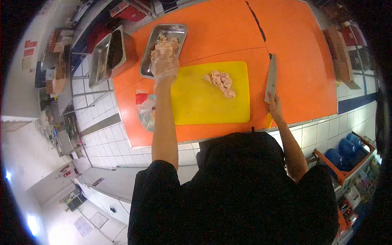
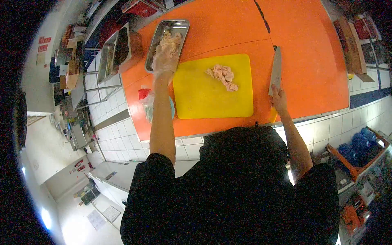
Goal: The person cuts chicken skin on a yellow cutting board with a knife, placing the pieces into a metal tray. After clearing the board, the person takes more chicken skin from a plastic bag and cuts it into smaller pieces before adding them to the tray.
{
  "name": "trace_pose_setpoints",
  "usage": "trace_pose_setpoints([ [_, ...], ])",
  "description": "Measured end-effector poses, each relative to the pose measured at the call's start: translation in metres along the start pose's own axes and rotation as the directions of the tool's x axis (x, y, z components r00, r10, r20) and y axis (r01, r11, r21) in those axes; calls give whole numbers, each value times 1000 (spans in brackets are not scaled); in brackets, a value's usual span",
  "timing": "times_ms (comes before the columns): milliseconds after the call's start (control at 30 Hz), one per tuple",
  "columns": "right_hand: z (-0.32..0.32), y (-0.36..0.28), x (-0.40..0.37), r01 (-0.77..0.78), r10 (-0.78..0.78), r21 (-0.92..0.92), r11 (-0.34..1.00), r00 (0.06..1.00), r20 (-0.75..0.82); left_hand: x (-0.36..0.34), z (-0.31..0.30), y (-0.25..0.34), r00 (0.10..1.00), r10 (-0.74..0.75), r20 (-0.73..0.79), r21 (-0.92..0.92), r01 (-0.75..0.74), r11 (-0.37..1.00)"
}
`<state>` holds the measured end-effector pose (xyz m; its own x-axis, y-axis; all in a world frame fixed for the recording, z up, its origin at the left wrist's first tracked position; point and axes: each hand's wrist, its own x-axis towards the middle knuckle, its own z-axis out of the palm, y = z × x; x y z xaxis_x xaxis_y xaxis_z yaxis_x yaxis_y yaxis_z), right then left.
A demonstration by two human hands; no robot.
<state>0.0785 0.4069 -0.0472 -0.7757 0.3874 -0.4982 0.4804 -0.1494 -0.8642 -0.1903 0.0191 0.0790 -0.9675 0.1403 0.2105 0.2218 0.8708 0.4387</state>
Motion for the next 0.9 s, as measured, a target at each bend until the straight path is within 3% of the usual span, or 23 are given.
trace_pose_setpoints([
  [33, -2, 4, 1, 0, 1, 5, 1000, 1000, -9, -5, 13, -3, 986, 164, 8, 471, -148, 870],
  [100, -5, 18, 8, 46, -46, -53, 998, 999, -4, -31, 71, -34, 911, 413, -6, 265, -397, 879],
  [167, -4, 13, 9, -2, 1, -36, 999, 1000, -11, -64, 77, 33, 928, 219, 302, 77, -253, 964],
  [233, -2, 10, 4, -50, 50, -25, 998, 999, -13, -90, 108, 46, 868, 180, 463, 170, -286, 943],
  [267, -2, 9, 4, -18, 18, 18, 1000, 1000, 9, -106, 123, 37, 867, 183, 463, 167, -288, 943],
  [333, -2, 8, 5, 16, -17, 61, 998, 1000, 20, -139, 150, 18, 959, 119, 256, -176, -75, 982],
  [367, -2, 9, 6, 1, -1, 39, 999, 1000, 1, -143, 137, 29, 958, 122, 259, -180, -76, 981],
  [400, -1, 10, 6, -17, 17, 18, 1000, 1000, -15, -146, 124, 39, 895, -141, 422, -349, 305, 886],
  [433, -2, 13, 7, -21, 22, 19, 1000, 1000, -12, -147, 107, 48, 722, -331, 607, -419, 645, 639],
  [467, -3, 15, 9, -10, 9, 36, 999, 1000, 11, -148, 97, 47, 721, -337, 605, -415, 647, 639],
  [533, -5, 17, 11, 1, -3, 51, 999, 999, 37, -144, 75, 42, 672, -242, 700, -598, 737, 315],
  [567, -6, 16, 10, 8, -9, 7, 1000, 999, 32, -139, 65, 42, 673, -245, 698, -599, 736, 314],
  [633, -7, 19, 10, 18, -16, -38, 999, 999, 35, -131, 51, 38, 743, -182, 644, -761, 647, -52],
  [667, -7, 23, 12, 35, -35, -10, 999, 999, 28, -126, 47, 35, 748, -185, 638, -766, 641, -50],
  [733, -5, 24, 13, 60, -60, 22, 998, 998, 24, -116, 39, 32, 850, -160, 501, -783, 525, 334],
  [767, -5, 21, 12, 49, -51, 36, 998, 998, 46, -113, 34, 32, 854, -158, 495, -786, 518, 336],
  [833, -4, 15, 10, 45, -48, 53, 998, 997, 65, -107, 27, 33, 734, -232, 638, -749, 662, 34],
  [900, 1, 11, 8, -23, 24, 31, 999, 999, -36, -99, 27, 30, 691, -256, 676, -703, 709, 57],
])
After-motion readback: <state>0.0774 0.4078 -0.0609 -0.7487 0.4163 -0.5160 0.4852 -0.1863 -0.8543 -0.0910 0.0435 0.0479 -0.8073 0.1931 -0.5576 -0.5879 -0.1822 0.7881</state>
